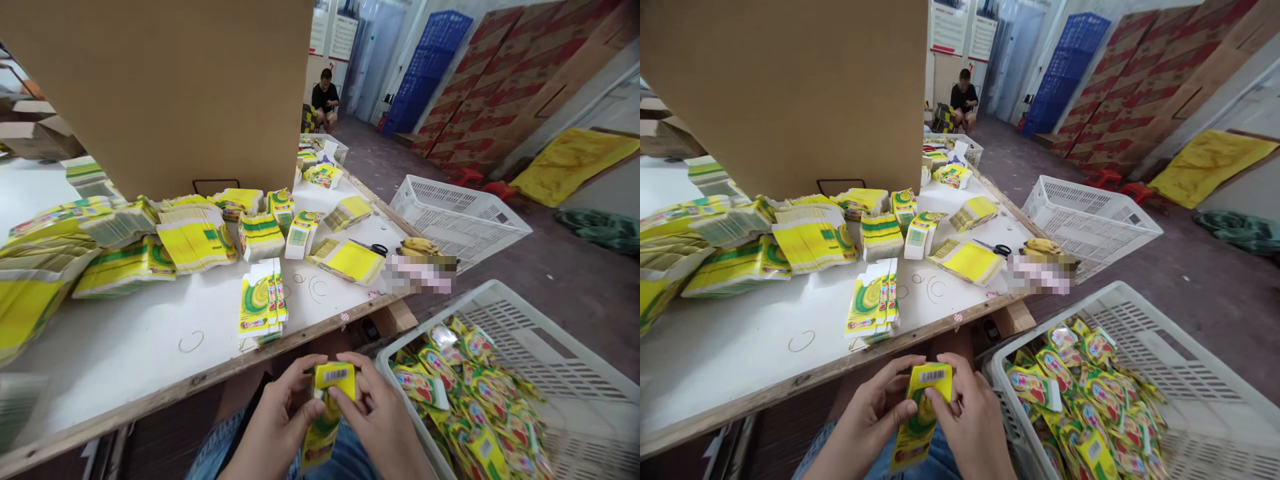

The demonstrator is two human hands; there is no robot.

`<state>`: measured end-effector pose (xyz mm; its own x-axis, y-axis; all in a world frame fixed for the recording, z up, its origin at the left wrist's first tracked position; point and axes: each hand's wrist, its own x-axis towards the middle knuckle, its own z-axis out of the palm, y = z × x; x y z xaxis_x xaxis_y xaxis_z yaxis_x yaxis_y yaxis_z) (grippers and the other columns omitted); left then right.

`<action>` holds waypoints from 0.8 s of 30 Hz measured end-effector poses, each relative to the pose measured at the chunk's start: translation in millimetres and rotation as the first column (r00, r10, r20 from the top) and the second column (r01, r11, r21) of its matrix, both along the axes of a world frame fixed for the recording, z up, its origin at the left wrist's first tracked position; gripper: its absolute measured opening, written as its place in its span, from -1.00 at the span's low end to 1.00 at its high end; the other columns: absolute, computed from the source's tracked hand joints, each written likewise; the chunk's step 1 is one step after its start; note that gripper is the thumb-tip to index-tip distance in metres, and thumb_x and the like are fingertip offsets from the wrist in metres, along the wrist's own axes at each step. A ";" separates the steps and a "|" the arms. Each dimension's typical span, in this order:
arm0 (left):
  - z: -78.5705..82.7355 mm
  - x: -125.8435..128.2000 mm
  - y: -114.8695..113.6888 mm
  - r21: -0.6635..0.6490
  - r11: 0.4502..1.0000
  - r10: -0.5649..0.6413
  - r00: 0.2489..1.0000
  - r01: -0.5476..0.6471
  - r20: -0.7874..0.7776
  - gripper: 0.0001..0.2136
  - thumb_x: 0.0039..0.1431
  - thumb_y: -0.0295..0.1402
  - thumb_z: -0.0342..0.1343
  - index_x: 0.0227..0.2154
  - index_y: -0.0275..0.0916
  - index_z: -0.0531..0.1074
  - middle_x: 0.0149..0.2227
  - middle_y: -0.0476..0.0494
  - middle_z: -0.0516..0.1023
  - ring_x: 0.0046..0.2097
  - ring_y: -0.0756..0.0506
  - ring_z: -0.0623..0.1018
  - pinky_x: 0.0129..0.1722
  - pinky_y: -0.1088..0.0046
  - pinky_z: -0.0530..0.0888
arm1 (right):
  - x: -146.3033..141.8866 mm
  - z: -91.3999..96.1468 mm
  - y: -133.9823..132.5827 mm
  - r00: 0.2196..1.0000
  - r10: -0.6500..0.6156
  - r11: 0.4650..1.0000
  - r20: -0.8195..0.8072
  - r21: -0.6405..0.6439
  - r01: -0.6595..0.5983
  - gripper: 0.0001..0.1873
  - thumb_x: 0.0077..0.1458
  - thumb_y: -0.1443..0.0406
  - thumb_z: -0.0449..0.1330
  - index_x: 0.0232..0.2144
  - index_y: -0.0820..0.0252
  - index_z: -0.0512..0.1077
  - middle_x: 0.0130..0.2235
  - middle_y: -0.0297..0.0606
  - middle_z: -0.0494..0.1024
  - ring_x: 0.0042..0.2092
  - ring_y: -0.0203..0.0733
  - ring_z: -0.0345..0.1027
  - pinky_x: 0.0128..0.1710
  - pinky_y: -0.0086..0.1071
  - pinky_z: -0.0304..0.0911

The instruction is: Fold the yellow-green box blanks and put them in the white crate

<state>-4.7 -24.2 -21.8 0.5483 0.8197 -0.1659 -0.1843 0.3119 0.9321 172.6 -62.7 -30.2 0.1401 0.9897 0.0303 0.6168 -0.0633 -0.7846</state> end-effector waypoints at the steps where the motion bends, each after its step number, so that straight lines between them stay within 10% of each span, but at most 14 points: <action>1: 0.8 -0.1 0.8 -0.016 1.000 0.008 1.000 -0.008 0.014 -0.57 0.19 -0.21 0.22 0.09 -0.16 0.36 -0.06 -0.24 0.63 -0.07 -0.18 0.61 -0.06 0.36 0.48 | 1.5 0.4 -0.5 1.000 0.013 1.000 -0.021 0.000 -0.013 -0.61 0.16 0.20 0.21 0.03 0.16 0.46 -0.54 -0.36 0.49 -0.47 -0.16 0.43 -0.51 -0.42 0.34; 10: 3.1 11.6 -1.2 -0.095 0.993 0.078 0.996 -0.073 0.050 -0.63 0.06 -0.28 0.34 -0.07 -0.18 0.44 -0.26 -0.13 0.66 -0.24 -0.10 0.61 -0.25 0.48 0.49 | -1.0 11.0 0.8 0.978 0.055 0.976 -0.201 0.216 -0.011 -0.74 0.27 0.24 0.16 -0.06 0.01 0.58 -0.13 -0.20 0.67 -0.13 -0.11 0.59 -0.20 -0.41 0.50; 16: 12.2 9.1 -0.2 0.250 0.956 0.194 0.969 -0.152 -0.156 -0.65 0.20 -0.25 0.18 0.05 -0.11 0.45 0.00 -0.22 0.62 0.00 -0.23 0.60 0.01 0.25 0.52 | 44.0 29.3 -13.6 0.994 -0.068 0.947 0.086 0.319 0.037 -0.80 0.23 0.20 0.19 -0.16 -0.10 0.62 -0.17 -0.27 0.67 -0.17 -0.01 0.57 -0.21 -0.24 0.49; 18: 18.4 -12.4 17.6 0.536 0.792 0.505 0.806 -0.291 -0.309 -0.63 0.22 -0.21 0.15 0.08 -0.07 0.43 0.10 -0.20 0.56 0.17 -0.28 0.49 0.20 0.14 0.38 | 80.4 37.4 -23.9 0.864 -0.375 0.873 0.337 0.443 0.206 -0.73 0.23 0.11 0.18 -0.12 -0.04 0.61 -0.13 -0.16 0.64 -0.10 0.15 0.51 -0.01 0.03 0.34; 21: 16.9 -48.3 54.9 0.764 0.547 0.828 0.357 -0.343 -0.433 -0.35 0.15 -0.08 0.14 0.23 -0.35 0.24 0.23 -0.48 0.37 0.27 -0.42 0.33 0.24 -0.03 0.27 | 120.0 42.1 -34.1 0.651 -0.520 0.833 0.553 0.498 0.243 -0.42 0.16 -0.13 0.11 -0.12 0.17 0.61 -0.04 0.07 0.55 -0.07 0.35 0.45 0.02 0.26 0.21; 24: 3.6 -67.9 81.8 0.676 0.694 0.720 0.246 -0.250 -0.649 -0.24 0.08 0.00 0.11 0.19 -0.55 0.24 0.07 -0.60 0.48 0.12 -0.48 0.45 0.07 -0.06 0.39 | 118.6 36.5 -31.3 0.759 -0.434 0.876 0.486 0.425 0.228 -0.42 0.16 -0.13 0.10 -0.14 0.20 0.59 -0.08 0.04 0.58 -0.04 0.28 0.45 0.02 0.16 0.25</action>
<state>-72.7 57.6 -18.2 -0.2253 0.9642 0.1398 0.7498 0.0800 0.6568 291.2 -94.0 6.3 0.3135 0.7996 0.5122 0.9323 -0.1567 -0.3260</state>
